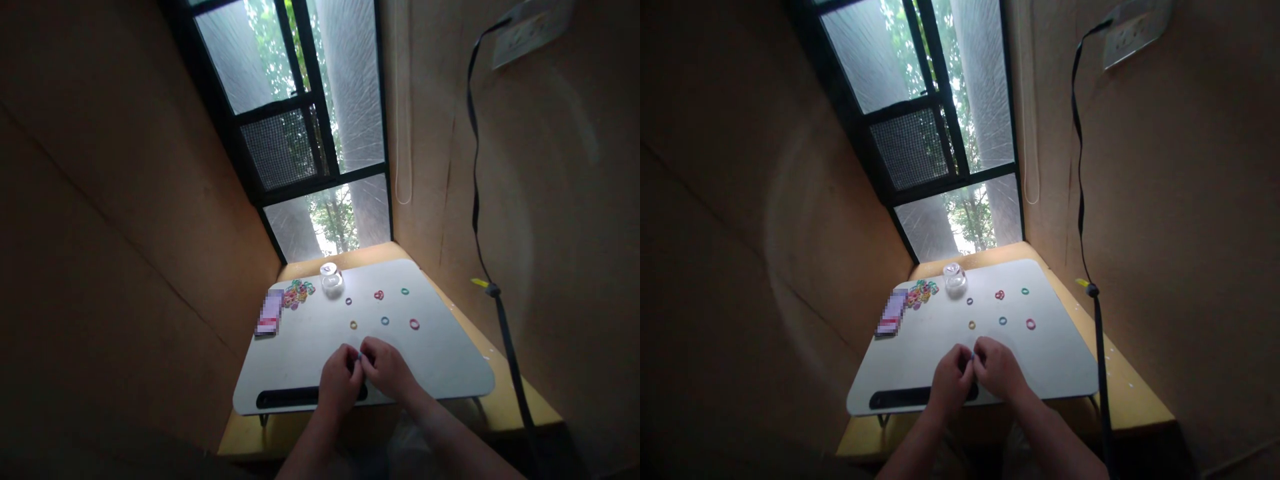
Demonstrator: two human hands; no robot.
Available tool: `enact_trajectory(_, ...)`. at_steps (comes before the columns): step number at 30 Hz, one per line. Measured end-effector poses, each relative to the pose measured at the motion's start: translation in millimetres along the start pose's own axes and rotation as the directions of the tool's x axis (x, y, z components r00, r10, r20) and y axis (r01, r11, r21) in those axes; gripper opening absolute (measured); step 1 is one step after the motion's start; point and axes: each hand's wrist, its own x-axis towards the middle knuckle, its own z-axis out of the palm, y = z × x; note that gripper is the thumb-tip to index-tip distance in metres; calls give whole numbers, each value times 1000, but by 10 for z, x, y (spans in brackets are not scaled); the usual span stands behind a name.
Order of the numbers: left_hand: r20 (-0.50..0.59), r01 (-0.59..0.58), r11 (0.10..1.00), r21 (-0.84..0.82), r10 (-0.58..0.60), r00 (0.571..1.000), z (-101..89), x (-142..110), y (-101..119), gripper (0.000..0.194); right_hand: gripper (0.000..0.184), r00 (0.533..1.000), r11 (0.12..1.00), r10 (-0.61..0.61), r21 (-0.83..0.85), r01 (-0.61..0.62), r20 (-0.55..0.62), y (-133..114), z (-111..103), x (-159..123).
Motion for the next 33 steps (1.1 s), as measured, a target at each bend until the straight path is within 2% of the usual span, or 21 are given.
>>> enact_trajectory(12,47,38,997,71,-41,998,54,79,28,16,8,1000,998,16,59,-17,24,32,-45,51)
enact_trajectory(24,2,115,978,-173,-117,993,64,136,-48,17,3,999,996,24,84,-27,39,49,-69,68)
enact_trajectory(33,4,87,973,-215,-88,996,32,102,-21,21,7,998,997,49,65,-51,26,12,-50,67)
